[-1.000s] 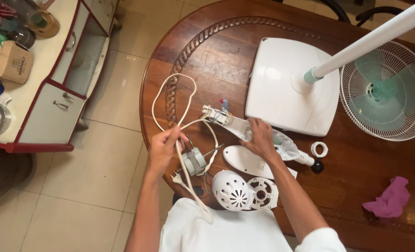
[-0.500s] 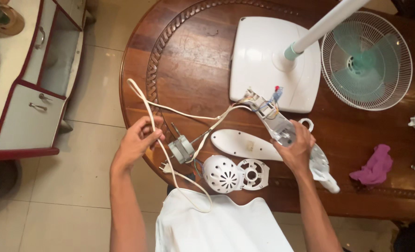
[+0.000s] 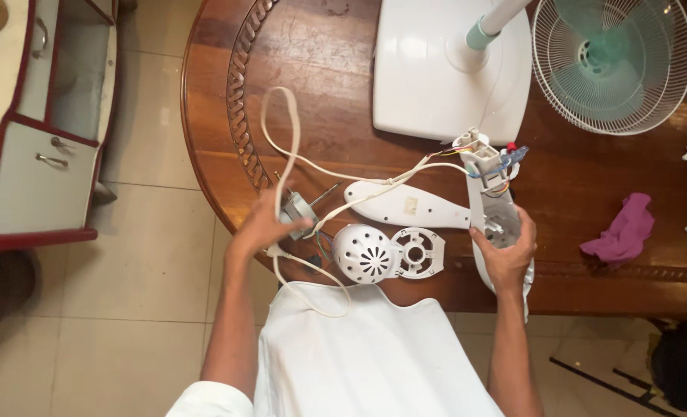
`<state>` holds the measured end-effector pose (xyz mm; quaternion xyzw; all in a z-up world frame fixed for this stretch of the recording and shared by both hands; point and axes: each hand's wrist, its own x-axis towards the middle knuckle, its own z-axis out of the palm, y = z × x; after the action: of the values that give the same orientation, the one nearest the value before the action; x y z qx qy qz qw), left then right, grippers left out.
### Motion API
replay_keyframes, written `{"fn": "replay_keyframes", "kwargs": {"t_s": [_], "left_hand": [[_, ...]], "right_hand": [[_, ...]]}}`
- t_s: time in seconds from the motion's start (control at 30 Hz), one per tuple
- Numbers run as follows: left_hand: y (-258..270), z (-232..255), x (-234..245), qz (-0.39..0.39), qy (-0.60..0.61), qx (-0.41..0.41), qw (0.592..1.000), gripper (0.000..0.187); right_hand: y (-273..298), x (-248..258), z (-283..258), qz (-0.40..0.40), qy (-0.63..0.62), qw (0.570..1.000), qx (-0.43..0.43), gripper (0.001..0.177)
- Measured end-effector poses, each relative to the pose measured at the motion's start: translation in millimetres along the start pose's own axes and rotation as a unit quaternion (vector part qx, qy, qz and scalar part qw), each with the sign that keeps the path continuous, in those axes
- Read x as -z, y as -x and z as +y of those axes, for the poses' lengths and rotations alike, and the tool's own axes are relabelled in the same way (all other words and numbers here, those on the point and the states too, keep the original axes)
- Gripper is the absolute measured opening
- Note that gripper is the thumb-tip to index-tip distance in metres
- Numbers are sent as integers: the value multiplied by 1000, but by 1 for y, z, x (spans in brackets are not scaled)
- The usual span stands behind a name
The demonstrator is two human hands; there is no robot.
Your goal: The person disassembles a small white plastic fan component, removes a black cap, and uses a screwdriver to adjust internal parts. They then wipe the component with a pink cloth and place it on the table among other fan parts.
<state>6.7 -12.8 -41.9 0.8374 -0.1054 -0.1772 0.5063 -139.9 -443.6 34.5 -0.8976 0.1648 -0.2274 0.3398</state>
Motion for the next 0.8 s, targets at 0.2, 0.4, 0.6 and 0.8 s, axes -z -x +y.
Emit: {"fn": "replay_keyframes", "kwargs": {"t_s": [0.2,0.4,0.6,0.8], "left_hand": [[16,24,-31,20,-126,74,989,103],[9,12,-18,-39,-111,62,991,111],[-1,11,-10,-43,-87,45,994,115],[11,17,-23,18,-193,48,980,119]], "right_hand": [[4,17,-33,-7,18,999,-37,78],[12,18,-38,-13,1,999,-43,75],[21,21,-32,-12,-27,997,-65,74],[27,24,-23,-9,4,997,-70,74]]}}
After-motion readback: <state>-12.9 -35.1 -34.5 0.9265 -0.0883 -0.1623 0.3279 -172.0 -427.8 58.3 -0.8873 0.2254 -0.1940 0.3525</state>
